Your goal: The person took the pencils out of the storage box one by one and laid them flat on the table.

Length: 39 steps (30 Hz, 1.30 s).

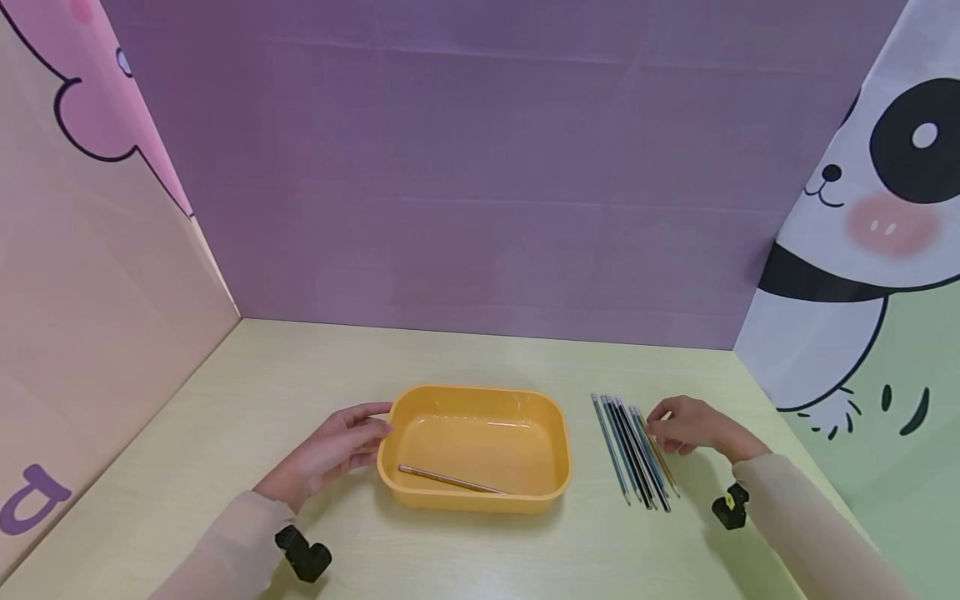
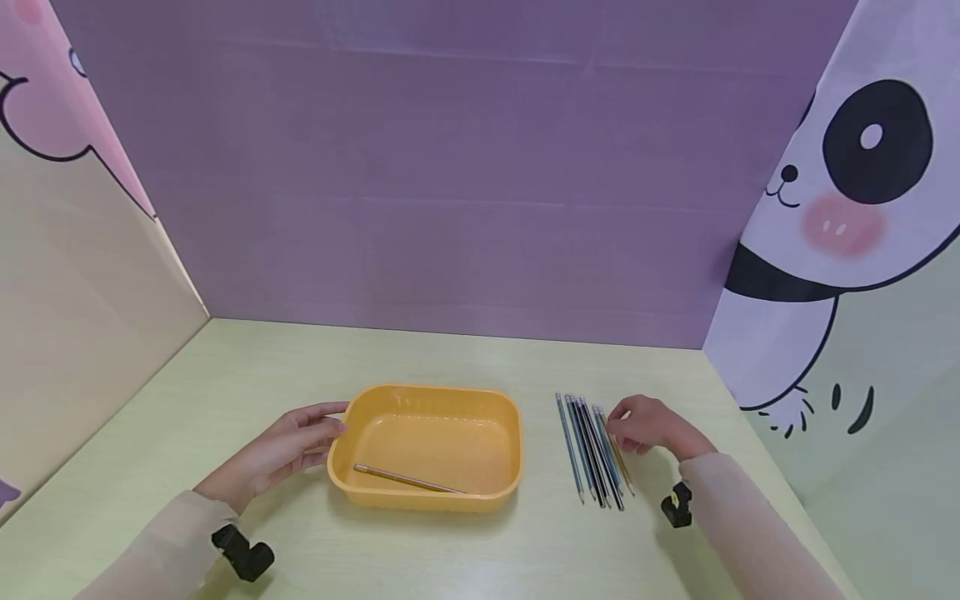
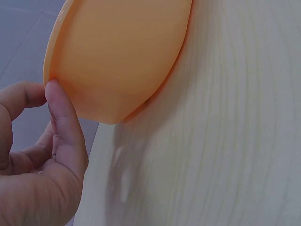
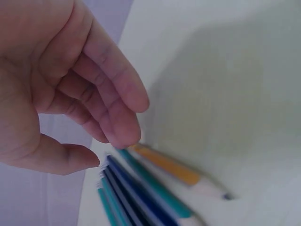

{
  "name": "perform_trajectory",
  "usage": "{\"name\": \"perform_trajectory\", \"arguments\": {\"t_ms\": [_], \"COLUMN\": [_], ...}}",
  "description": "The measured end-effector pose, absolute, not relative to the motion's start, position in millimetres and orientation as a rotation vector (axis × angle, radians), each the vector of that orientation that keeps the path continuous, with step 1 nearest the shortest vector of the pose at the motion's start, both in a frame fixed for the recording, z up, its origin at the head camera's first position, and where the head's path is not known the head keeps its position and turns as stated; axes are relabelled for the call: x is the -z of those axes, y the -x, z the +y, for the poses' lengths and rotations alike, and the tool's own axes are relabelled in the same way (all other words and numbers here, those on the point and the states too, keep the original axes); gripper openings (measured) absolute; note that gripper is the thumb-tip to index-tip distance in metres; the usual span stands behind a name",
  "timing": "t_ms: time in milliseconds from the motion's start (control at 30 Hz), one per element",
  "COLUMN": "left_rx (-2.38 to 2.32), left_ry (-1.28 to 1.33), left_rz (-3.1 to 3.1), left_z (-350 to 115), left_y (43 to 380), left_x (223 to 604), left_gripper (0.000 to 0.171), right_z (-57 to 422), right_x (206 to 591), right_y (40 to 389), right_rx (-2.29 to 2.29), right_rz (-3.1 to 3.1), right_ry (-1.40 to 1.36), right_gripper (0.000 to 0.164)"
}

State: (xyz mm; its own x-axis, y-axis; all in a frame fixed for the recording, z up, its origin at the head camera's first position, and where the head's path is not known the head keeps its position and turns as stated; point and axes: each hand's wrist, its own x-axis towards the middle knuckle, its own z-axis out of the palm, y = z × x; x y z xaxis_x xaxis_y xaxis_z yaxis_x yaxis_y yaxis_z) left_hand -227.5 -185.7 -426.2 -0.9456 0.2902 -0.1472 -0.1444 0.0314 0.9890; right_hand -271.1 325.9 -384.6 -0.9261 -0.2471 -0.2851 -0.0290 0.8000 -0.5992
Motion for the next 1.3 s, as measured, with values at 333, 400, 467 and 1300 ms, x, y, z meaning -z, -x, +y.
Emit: {"name": "perform_trajectory", "arguments": {"t_ms": [333, 400, 467, 1300], "left_rx": [-1.981, -1.982, -1.98, -1.971], "left_ry": [-0.122, -0.123, -0.137, -0.116], "left_rz": [2.01, 2.011, 2.01, 2.019], "left_z": [-185.4, -185.4, -185.3, -186.0], "left_y": [228.3, 228.6, 228.6, 228.6], "left_x": [425.2, 425.4, 425.2, 424.4], "left_gripper": [0.062, 0.061, 0.062, 0.062], "right_z": [296.4, 287.6, 279.2, 184.6], "right_x": [351.2, 346.7, 343.5, 319.1], "right_y": [276.7, 277.3, 278.2, 276.7], "right_rx": [0.824, 0.815, 0.804, 0.58], "right_rz": [2.645, 2.635, 2.624, 2.604], "right_ry": [0.417, 0.438, 0.453, 0.723], "right_gripper": [0.03, 0.027, 0.025, 0.021]}}
